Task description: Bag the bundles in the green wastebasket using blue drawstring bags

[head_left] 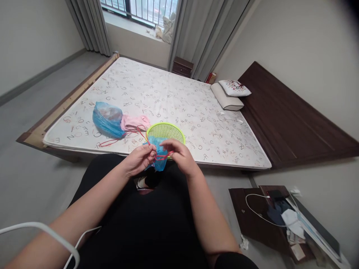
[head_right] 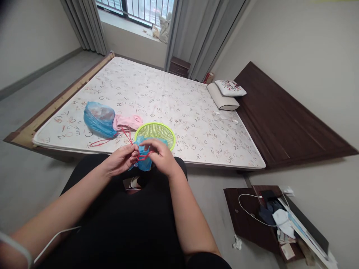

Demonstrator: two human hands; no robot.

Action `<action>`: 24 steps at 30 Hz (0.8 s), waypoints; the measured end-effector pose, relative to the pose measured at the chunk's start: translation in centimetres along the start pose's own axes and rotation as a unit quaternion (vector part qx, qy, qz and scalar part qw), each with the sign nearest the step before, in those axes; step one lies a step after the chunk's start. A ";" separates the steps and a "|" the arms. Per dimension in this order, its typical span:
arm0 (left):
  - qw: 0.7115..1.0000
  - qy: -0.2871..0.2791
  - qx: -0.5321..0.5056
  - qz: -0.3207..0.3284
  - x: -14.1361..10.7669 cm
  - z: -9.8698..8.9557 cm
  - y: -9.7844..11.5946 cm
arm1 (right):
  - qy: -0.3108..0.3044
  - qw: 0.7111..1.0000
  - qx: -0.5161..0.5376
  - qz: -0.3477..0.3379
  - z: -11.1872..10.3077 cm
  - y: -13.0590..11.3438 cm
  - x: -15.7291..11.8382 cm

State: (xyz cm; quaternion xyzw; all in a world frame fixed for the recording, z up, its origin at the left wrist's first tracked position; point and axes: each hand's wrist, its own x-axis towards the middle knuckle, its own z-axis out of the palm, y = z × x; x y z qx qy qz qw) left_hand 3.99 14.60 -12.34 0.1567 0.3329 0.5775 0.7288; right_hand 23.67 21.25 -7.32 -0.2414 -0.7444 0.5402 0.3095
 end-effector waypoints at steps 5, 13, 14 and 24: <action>0.993 -0.039 0.108 0.015 -0.4 0.4 0.7 | -0.021 0.999 -0.044 0.024 0.9 1.0 1.3; 0.984 -0.048 0.163 0.052 -0.5 0.2 0.5 | -0.101 0.987 0.090 0.091 1.5 2.3 0.7; 0.984 -0.047 0.161 0.056 -0.5 0.3 0.5 | -0.098 0.987 0.090 0.090 1.4 2.1 0.7; 0.970 -0.015 0.225 0.094 -0.5 -0.6 0.5 | -0.060 0.969 0.210 0.112 3.0 3.3 1.1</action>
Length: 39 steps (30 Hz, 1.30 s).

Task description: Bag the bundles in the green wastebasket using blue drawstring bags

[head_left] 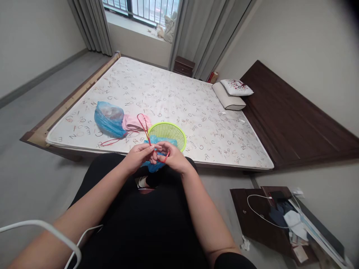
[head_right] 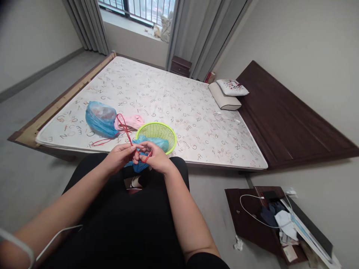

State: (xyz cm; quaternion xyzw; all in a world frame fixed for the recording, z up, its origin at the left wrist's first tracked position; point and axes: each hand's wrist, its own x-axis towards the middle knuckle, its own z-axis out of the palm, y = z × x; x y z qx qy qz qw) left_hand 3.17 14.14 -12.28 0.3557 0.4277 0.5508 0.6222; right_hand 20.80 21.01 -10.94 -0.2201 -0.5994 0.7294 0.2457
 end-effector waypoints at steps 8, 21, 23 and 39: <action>0.955 0.069 0.268 0.108 -0.2 -1.0 0.5 | 0.093 0.994 -0.055 0.008 -0.3 0.9 0.3; 0.906 0.161 0.322 0.223 -1.4 0.1 -0.2 | 0.047 0.998 -0.049 0.005 -0.9 1.1 0.0; 0.894 0.165 0.340 0.239 -1.4 0.0 -0.5 | 0.051 0.998 -0.042 0.000 -0.8 1.0 -0.1; 0.860 0.123 0.390 0.305 -1.5 0.5 -1.7 | 0.214 0.970 0.106 0.051 0.5 2.0 1.1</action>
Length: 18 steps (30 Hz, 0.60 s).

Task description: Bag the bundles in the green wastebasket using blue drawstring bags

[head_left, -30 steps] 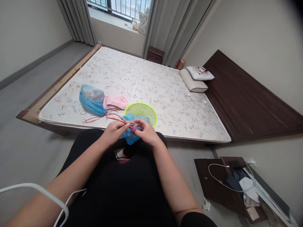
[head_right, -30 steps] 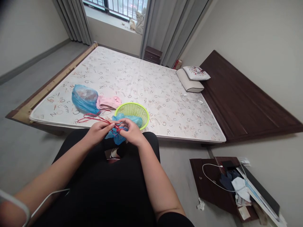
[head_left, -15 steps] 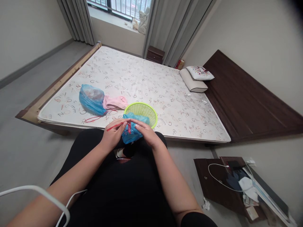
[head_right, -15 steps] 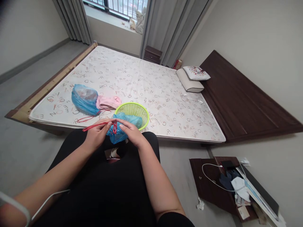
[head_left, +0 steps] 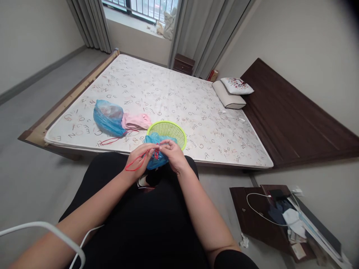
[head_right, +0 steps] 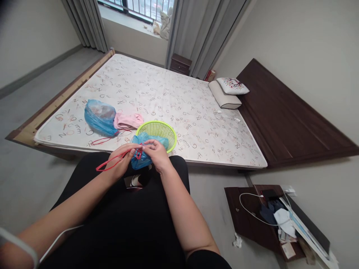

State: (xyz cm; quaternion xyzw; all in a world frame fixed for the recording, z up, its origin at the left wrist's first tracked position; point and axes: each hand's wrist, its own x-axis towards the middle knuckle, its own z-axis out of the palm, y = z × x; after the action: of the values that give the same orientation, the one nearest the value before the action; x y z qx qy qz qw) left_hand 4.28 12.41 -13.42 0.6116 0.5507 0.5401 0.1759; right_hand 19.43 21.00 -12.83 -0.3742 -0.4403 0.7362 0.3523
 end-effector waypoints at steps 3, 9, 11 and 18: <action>1.000 0.011 -0.023 -0.005 0.0 0.0 -0.1 | 0.098 0.990 0.087 -0.055 -0.7 0.0 0.6; 0.997 0.047 -0.036 -0.058 0.2 -0.7 -1.7 | 0.236 0.935 0.260 -0.041 -4.0 -0.3 1.5; 0.994 0.052 -0.048 -0.079 0.1 -0.6 -2.5 | 0.240 0.933 0.264 -0.047 -4.6 -0.4 1.4; 0.971 0.063 -0.143 -0.182 -0.4 0.4 -5.2 | 0.198 0.947 0.251 -0.038 -4.6 -0.5 0.8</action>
State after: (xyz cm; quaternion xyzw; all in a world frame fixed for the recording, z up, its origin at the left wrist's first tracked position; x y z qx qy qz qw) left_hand 2.21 13.92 -17.97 0.4342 0.5797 0.6098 0.3219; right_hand 23.13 23.60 -14.14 -0.3951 -0.1763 0.7198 0.5429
